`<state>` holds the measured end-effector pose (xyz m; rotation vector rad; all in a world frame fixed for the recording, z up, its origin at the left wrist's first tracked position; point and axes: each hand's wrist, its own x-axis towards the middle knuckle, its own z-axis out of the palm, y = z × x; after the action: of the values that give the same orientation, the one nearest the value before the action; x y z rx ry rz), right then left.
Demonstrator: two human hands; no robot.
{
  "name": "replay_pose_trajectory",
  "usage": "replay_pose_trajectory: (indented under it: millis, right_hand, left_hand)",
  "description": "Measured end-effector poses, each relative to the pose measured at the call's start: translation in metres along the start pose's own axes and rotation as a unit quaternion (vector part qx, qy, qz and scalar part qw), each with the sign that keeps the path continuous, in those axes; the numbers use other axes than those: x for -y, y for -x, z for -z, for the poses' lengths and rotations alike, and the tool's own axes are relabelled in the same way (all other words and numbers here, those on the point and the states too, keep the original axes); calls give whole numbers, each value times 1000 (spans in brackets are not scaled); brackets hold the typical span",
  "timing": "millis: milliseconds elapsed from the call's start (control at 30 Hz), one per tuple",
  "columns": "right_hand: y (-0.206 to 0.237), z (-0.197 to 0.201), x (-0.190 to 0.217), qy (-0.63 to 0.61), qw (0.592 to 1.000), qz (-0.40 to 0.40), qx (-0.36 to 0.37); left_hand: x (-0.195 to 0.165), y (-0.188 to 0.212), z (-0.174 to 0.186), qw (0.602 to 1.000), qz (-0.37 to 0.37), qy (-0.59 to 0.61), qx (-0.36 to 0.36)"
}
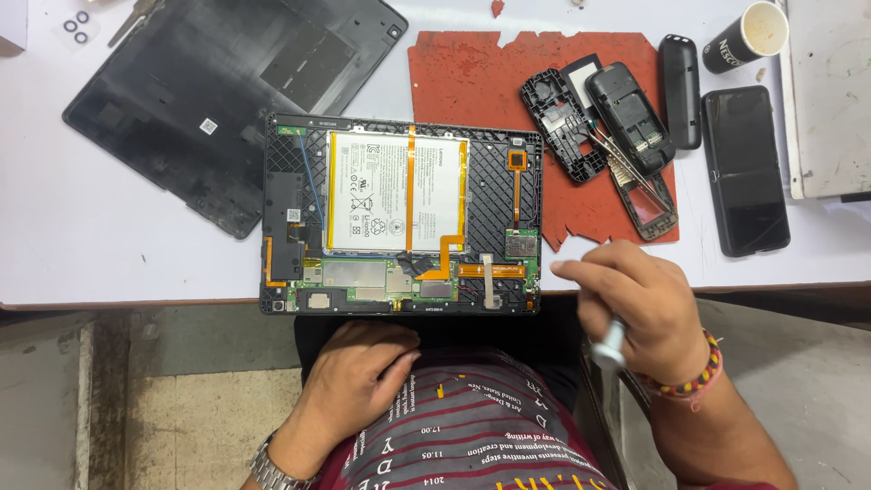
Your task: The person uses a screwdriver to remove screws from a disassembled tablet lying on a workbench. They carefully unscrew multiple fasteners around the internal frame and battery area, then lift and set aside a small metal bracket.
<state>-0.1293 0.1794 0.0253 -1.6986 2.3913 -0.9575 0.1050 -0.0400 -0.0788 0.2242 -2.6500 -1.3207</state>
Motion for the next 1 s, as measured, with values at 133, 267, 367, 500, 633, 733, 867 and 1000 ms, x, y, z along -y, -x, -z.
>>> replay_pose_trajectory:
  millis: [133,267,367,500,633,733,867,1000]
  right_hand:
    - [-6,-2,-1,55,997,-46,19]
    - [-7,8,-2,80,990,-118,21]
    - [-7,13,-4,89,985,-149,1]
    - [-5,14,-6,72,968,-240,-20]
    - [-6,12,-8,90,976,-195,-38]
    - [-9,8,-9,119,971,-202,-37]
    - [-10,7,-11,136,975,-171,-35]
    - [-8,6,-15,156,978,-128,-57]
  left_hand:
    - [-4,0,2,1000,4,2,1]
    - [-4,-1,3,1000,0,7,-5]
    - [5,3,-1,1000,4,0,-1]
    - [32,13,-24,904,222,363,-44]
    - [74,15,-34,520,327,753,-237]
    - [84,17,-24,535,403,668,-325]
    - [76,27,-20,688,351,518,-368]
    - [60,28,-18,797,250,381,-397]
